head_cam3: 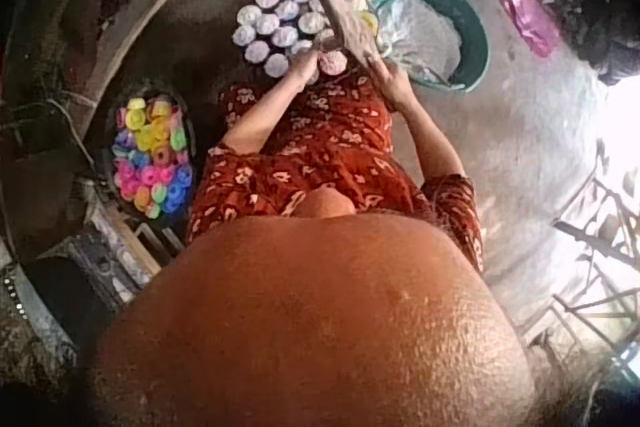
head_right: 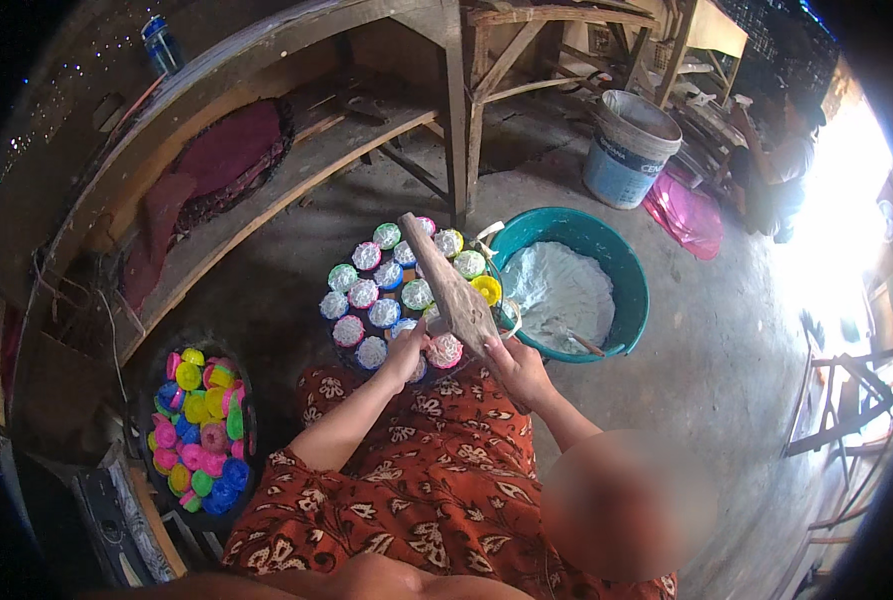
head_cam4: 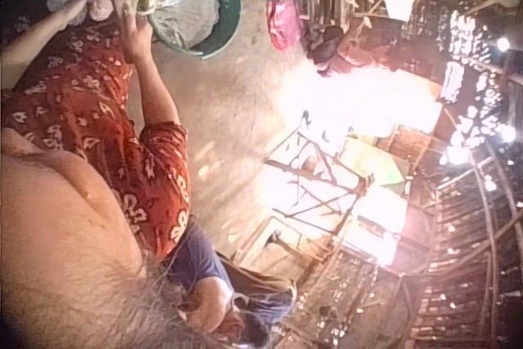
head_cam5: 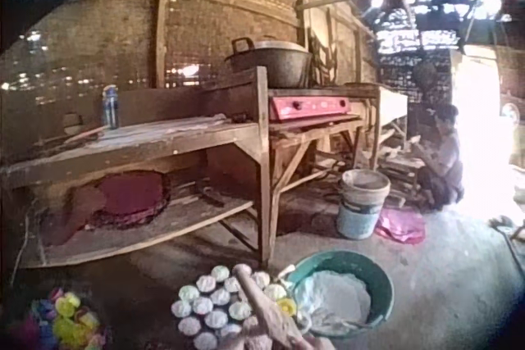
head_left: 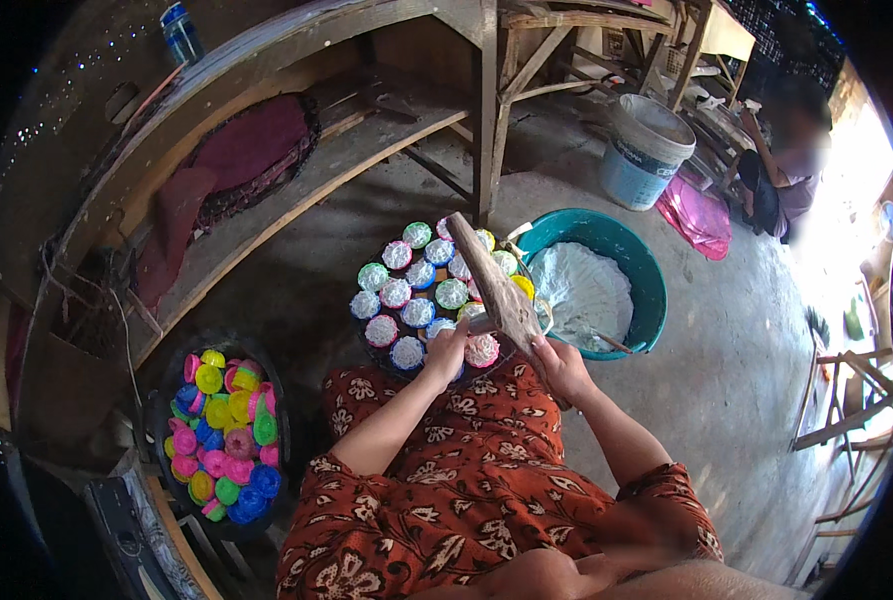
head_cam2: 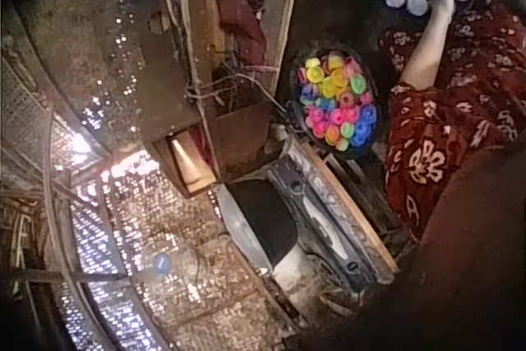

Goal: The person scoops white paste into a wooden mold, presses it into a tray of small cups, and then places colorful plastic lids on top of each filled cup. The process is repeated multiple times.

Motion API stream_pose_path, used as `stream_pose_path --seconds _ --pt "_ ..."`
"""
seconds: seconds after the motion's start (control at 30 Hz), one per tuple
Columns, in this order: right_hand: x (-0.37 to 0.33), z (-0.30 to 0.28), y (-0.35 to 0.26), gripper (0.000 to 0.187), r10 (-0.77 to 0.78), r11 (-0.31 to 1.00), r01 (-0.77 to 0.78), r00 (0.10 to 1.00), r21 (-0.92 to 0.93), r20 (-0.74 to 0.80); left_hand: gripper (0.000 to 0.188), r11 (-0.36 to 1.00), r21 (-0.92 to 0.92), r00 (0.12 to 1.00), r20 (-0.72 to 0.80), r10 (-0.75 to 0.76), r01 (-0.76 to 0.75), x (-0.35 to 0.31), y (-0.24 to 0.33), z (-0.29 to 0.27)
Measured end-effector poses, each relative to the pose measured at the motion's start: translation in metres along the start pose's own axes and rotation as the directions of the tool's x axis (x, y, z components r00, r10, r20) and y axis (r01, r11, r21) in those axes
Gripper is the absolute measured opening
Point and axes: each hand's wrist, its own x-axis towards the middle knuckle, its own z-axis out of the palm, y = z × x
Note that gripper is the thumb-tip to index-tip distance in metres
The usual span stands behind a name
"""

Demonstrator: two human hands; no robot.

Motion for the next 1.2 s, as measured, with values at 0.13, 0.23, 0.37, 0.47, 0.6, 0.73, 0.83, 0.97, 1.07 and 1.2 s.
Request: stream_pose_path --seconds 0.13,0.23,0.37,0.47,0.6,0.73,0.83,0.97,1.07,1.2 --pt "0.001 -0.011 -0.001 0.055 0.16 0.981 -0.16 0.987 0.109 0.011 0.065 0.945 0.3 0.968 -0.165 0.187 -0.131 -0.018 0.016 0.0" --pt "-0.001 -0.021 0.0 0.055 0.138 0.982 -0.132 0.99 0.135 -0.036 0.066 0.679 0.641 0.877 -0.017 0.48 -0.359 -0.037 0.032 -0.001" --pt "-0.001 -0.03 0.0 0.056 0.111 0.974 -0.086 0.987 0.208 -0.112 0.059 0.292 0.87 0.832 0.208 0.513 -0.398 -0.055 0.057 -0.004" --pt "0.001 -0.037 -0.01 0.054 0.124 0.966 -0.098 0.987 0.241 -0.098 0.075 0.165 0.924 0.761 0.173 0.625 -0.346 -0.053 0.086 -0.015" --pt "0.003 -0.033 -0.037 0.05 0.11 0.949 -0.072 0.988 0.307 -0.11 0.081 0.269 0.833 0.629 0.118 0.769 -0.484 -0.042 0.143 -0.03" --pt "0.012 -0.011 -0.073 0.05 -0.104 0.96 0.116 0.993 0.256 -0.061 0.035 0.535 0.588 0.612 -0.084 0.787 -0.607 -0.045 0.198 -0.02" --pt "0.03 -0.037 -0.103 0.056 -0.27 0.892 0.254 0.963 -0.373 0.008 0.017 0.176 0.811 0.28 -0.016 0.96 -0.558 -0.057 0.226 -0.033" --pt "0.058 -0.08 -0.169 0.053 -0.734 0.679 0.553 0.511 -0.483 -0.447 0.007 -0.095 0.836 0.294 0.293 0.91 -0.54 -0.063 0.243 -0.018" --pt "0.045 -0.082 -0.213 0.043 -0.974 0.215 0.645 0.195 -0.733 -0.114 0.016 0.291 0.426 0.473 0.421 0.774 -0.856 -0.055 0.263 -0.018" --pt "0.014 -0.084 -0.239 0.058 -0.899 0.147 0.797 0.355 -0.586 0.258 0.03 0.076 0.187 0.166 0.535 0.828 -0.979 -0.074 0.283 -0.044"
